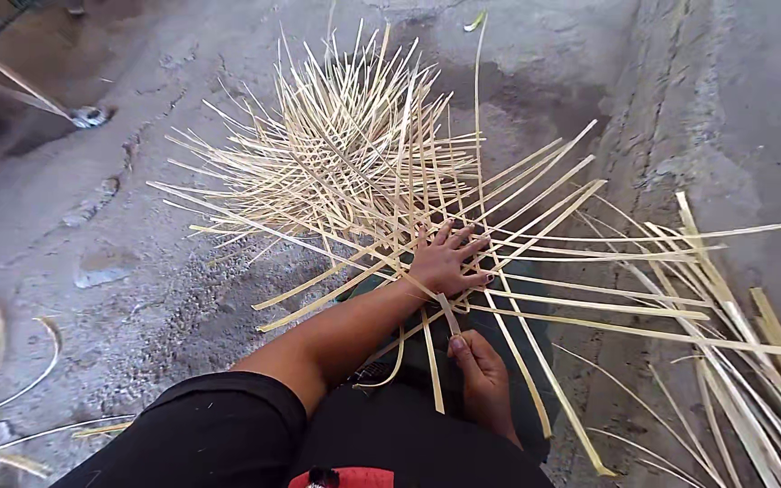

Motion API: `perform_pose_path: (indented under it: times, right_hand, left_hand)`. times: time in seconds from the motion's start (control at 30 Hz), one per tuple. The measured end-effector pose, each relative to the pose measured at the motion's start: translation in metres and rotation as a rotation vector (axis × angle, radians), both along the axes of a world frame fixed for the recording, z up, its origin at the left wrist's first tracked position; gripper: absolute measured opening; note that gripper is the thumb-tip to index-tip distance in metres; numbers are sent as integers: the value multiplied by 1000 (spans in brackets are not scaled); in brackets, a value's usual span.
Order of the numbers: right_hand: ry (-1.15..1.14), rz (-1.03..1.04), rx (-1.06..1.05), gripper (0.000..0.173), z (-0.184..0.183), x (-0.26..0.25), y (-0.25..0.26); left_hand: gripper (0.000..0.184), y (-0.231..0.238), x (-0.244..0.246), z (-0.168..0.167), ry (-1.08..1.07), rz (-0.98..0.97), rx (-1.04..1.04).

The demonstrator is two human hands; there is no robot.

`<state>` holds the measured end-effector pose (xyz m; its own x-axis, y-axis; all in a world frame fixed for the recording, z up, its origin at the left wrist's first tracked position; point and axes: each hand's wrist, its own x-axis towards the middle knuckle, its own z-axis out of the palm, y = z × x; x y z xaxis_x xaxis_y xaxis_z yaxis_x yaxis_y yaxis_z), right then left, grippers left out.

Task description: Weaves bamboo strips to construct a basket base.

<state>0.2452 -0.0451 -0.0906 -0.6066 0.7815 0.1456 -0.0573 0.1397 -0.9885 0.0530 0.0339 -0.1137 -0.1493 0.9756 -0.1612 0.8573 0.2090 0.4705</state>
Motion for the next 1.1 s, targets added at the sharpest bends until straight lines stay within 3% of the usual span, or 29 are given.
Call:
perform_pose_path:
  times: [0.27, 0.43, 0.5, 0.63, 0.73, 0.83, 0.97, 1.1]
  right_hand:
    - [69, 42, -40, 27, -7, 6, 9]
    - [-163, -90, 73, 37, -5, 24, 16]
    - [-227, -126, 59, 30, -5, 27, 12]
    - [-316, -69, 306, 21, -20, 25, 13]
    - [-293, -52, 372, 22, -26, 25, 16]
    - [-223, -25, 346, 19, -28, 24, 16]
    - [-235, -25, 336, 18, -30, 25, 17]
    - [-215, -13, 372, 19, -28, 29, 16]
  left_hand:
    - [80, 7, -23, -4, -89, 80, 42]
    - [80, 6, -42, 4, -214, 226, 152]
    - [83, 3, -40, -1, -200, 271, 182]
    - [91, 7, -35, 3, -150, 279, 89]
    - [94, 13, -33, 17, -143, 189, -23]
    - [87, 18, -36, 31, -132, 124, -29]
    - [84, 36, -54, 56, -71, 80, 153]
    - [87, 50, -89, 113, 52, -63, 406]
